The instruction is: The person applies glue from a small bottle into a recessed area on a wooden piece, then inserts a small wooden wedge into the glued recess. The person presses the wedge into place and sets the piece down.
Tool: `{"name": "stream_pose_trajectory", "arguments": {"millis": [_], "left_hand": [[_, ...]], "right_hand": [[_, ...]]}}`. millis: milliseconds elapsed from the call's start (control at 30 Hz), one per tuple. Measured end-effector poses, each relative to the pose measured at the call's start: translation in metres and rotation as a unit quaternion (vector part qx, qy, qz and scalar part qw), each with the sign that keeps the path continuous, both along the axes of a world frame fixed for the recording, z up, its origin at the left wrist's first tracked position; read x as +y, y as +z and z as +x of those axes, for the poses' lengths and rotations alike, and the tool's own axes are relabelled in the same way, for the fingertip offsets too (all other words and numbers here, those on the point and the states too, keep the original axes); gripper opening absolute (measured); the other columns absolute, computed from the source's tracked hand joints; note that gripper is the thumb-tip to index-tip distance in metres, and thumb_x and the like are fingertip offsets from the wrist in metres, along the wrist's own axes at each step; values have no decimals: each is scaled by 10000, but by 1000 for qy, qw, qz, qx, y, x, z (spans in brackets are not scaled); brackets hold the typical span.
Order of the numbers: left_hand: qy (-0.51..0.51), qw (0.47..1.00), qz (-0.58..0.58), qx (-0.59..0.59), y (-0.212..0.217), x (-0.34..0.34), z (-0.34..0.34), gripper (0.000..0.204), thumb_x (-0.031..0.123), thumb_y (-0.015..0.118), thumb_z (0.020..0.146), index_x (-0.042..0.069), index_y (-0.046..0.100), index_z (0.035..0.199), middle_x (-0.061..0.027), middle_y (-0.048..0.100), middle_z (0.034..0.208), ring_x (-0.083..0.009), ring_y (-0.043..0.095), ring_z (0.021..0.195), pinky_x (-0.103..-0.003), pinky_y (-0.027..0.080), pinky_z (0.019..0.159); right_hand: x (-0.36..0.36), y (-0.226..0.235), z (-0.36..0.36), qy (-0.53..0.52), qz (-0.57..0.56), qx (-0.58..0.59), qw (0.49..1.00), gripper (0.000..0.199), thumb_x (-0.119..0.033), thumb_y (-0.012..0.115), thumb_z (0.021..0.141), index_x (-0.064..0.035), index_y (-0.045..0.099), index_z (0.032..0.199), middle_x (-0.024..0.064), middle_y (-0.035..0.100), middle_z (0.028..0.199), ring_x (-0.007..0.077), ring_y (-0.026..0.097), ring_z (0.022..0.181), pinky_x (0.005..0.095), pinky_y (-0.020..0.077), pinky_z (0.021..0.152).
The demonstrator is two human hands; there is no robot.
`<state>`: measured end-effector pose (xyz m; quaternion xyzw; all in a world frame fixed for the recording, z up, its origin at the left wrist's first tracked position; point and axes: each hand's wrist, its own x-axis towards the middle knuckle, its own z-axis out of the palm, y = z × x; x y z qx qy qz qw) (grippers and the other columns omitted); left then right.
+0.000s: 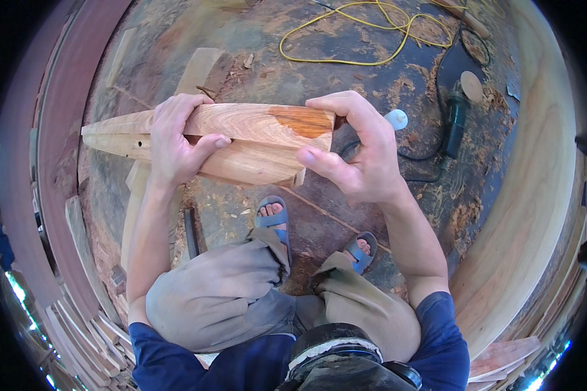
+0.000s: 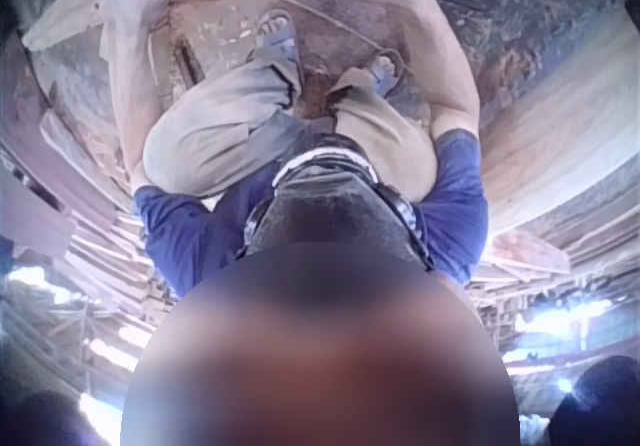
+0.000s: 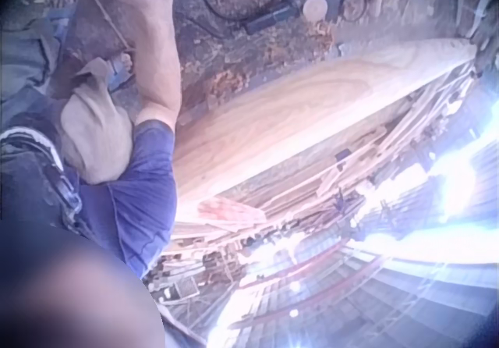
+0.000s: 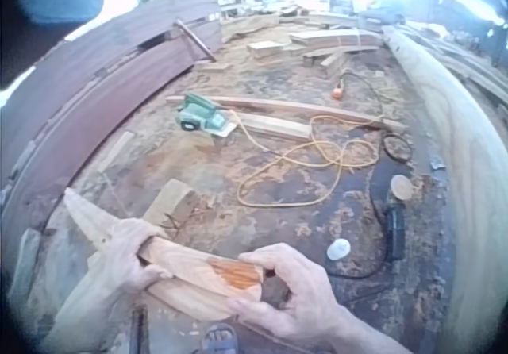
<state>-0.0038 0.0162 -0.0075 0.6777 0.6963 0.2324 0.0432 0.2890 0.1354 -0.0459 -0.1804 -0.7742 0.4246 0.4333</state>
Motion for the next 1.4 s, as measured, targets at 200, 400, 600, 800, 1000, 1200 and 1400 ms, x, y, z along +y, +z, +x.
{"name": "stream_pose_trajectory", "arguments": {"millis": [200,400,600,800,1000,1200,1400], "left_hand": [[5,1000,-2,5,-2,-1,-1,637,505,853,702,52,698,1122,-135,711,1060,-353,653,1043,-450,444,1010],[4,1000,-5,7,0,0,0,643,515,843,706,51,694,1126,-133,706,1060,-353,649,1046,-447,439,1009],[0,1000,-7,6,-4,-2,-3,647,531,832,723,56,689,1137,-126,703,1050,-346,651,1039,-448,438,1000],[-50,999,1,2,13,10,12,801,619,856,702,50,699,1244,-119,724,1114,-340,667,1085,-459,450,1032],[-203,978,44,13,27,42,77,760,587,881,764,54,710,1277,-111,738,1131,-323,687,1069,-452,487,1007],[-208,978,25,-16,34,57,103,571,495,883,807,53,735,1136,-91,742,1012,-295,703,954,-434,490,949],[-217,975,39,-18,32,57,101,545,474,891,804,55,740,1119,-78,740,965,-284,703,910,-422,485,926]], "right_hand": [[0,0,-1,-16,7,20,1000,549,-284,932,817,5,721,1234,151,727,1112,276,739,958,368,603,840],[1,-1,-2,-25,37,19,999,518,-302,920,824,-8,735,1208,152,727,1094,296,738,936,370,600,818],[6,-9,13,4,43,-37,998,804,-460,933,796,13,653,1383,201,671,1335,342,669,1227,418,536,1036],[47,-87,84,-263,-46,-51,963,1371,-591,997,636,43,318,1645,243,410,1648,376,394,1539,486,307,1283],[53,-204,107,-347,-185,-156,906,1357,-603,986,671,59,312,1646,305,393,1652,407,399,1546,488,331,1270],[48,-236,106,-314,-251,-207,892,1192,-488,980,746,78,380,1607,290,511,1580,392,504,1481,453,400,1231],[57,-238,105,-338,-287,-220,869,814,-395,956,798,-28,626,1444,185,724,1351,315,682,1285,421,513,1098]]}}
